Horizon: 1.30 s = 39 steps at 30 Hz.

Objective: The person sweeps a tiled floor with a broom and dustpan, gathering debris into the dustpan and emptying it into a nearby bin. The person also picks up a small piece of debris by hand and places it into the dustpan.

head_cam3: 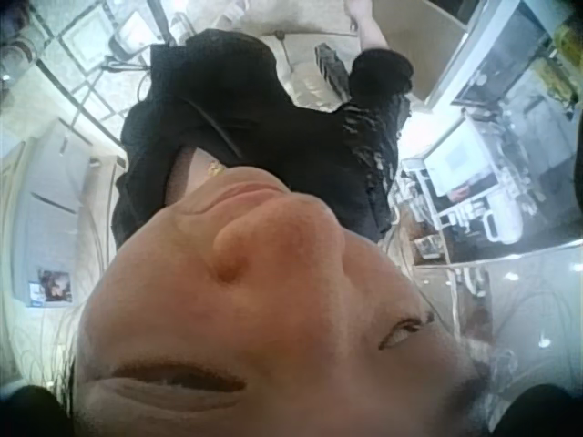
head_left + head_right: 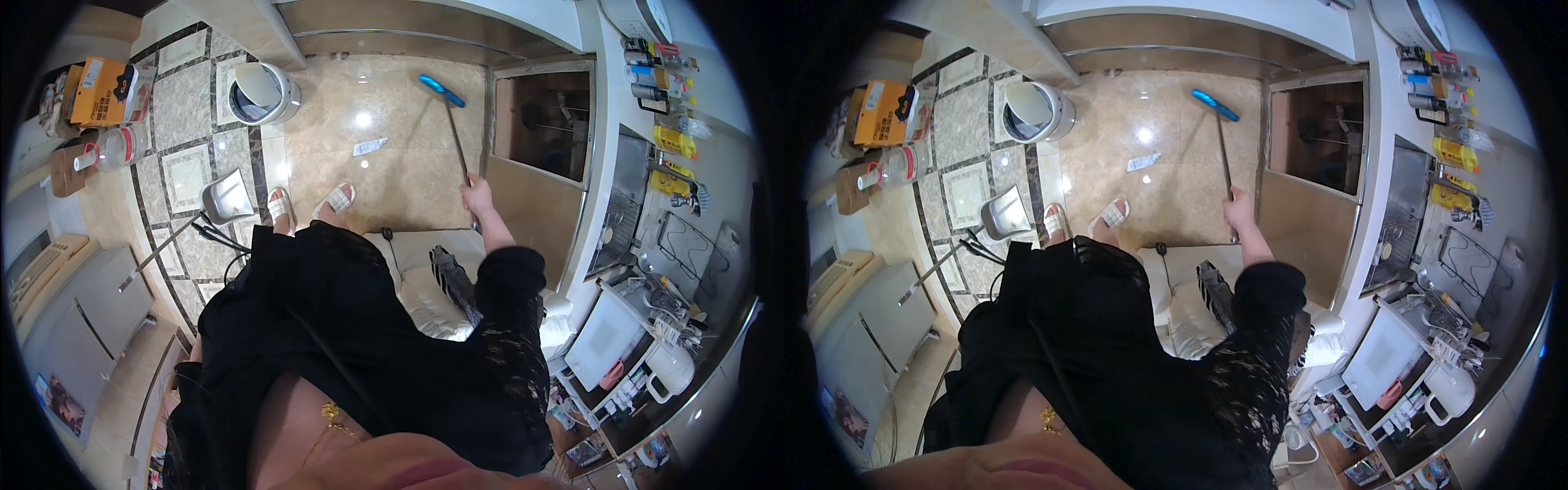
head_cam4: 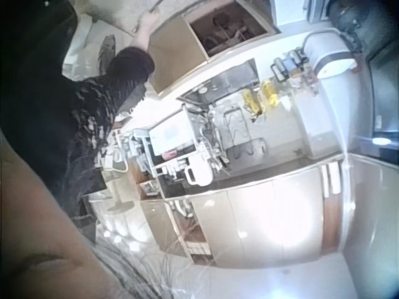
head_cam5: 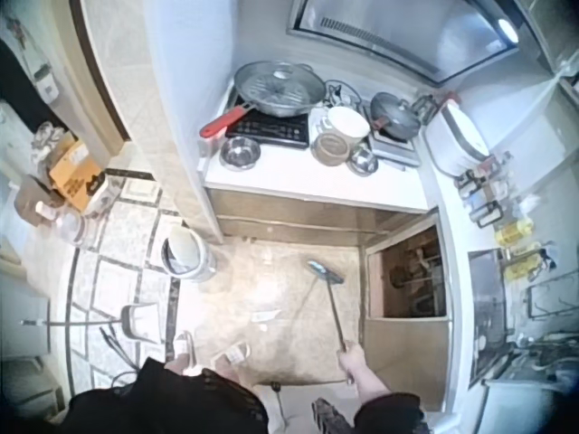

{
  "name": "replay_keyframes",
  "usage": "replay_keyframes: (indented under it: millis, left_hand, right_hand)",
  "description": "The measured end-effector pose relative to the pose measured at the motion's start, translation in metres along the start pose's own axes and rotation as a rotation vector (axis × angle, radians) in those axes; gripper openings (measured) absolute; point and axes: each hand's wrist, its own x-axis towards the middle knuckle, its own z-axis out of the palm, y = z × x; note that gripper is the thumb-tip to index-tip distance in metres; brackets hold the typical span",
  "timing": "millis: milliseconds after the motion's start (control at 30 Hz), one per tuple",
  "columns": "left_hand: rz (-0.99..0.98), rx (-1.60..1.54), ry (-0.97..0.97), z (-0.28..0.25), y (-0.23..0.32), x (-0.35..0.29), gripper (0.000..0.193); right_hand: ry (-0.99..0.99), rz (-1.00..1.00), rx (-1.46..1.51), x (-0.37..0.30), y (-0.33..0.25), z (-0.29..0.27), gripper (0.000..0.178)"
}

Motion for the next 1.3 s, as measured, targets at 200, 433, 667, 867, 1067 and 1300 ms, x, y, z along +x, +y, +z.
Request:
replay_keyframes:
  millis: [200, 433, 667, 867, 1067, 1300]
  left_hand:
    - [-0.068, 0.04, 0.031, -0.001, -0.008, -0.016, 0.031]
    - [-0.021, 0.069, 0.012, 0.006, 0.002, 0.003, 0.031]
    - [0.14, 0.09, -0.047, 0.017, 0.051, 0.052, 0.032]
    - [0.133, 0.071, -0.043, 0.022, 0.074, 0.06, 0.032]
    - [0.044, 0.104, -0.006, 0.01, 0.037, 0.025, 0.032]
    - [-0.081, 0.119, 0.06, -0.002, -0.015, -0.025, 0.033]
  right_hand:
    - [0.162, 0.182, -0.045, 0.102, 0.047, 0.028, 0.031]
    - [0.088, 0.278, 0.505, -0.014, 0.076, 0.18, 0.031]
    - [-0.337, 0.522, 1.033, -0.134, 0.043, 0.128, 0.042]
    - [-0.181, 0.425, 0.98, -0.135, 0.054, 0.073, 0.042]
    - [0.1, 0.26, 0.852, -0.013, 0.075, 0.053, 0.024]
    - [0.139, 0.519, 0.523, 0.033, 0.105, 0.07, 0.008]
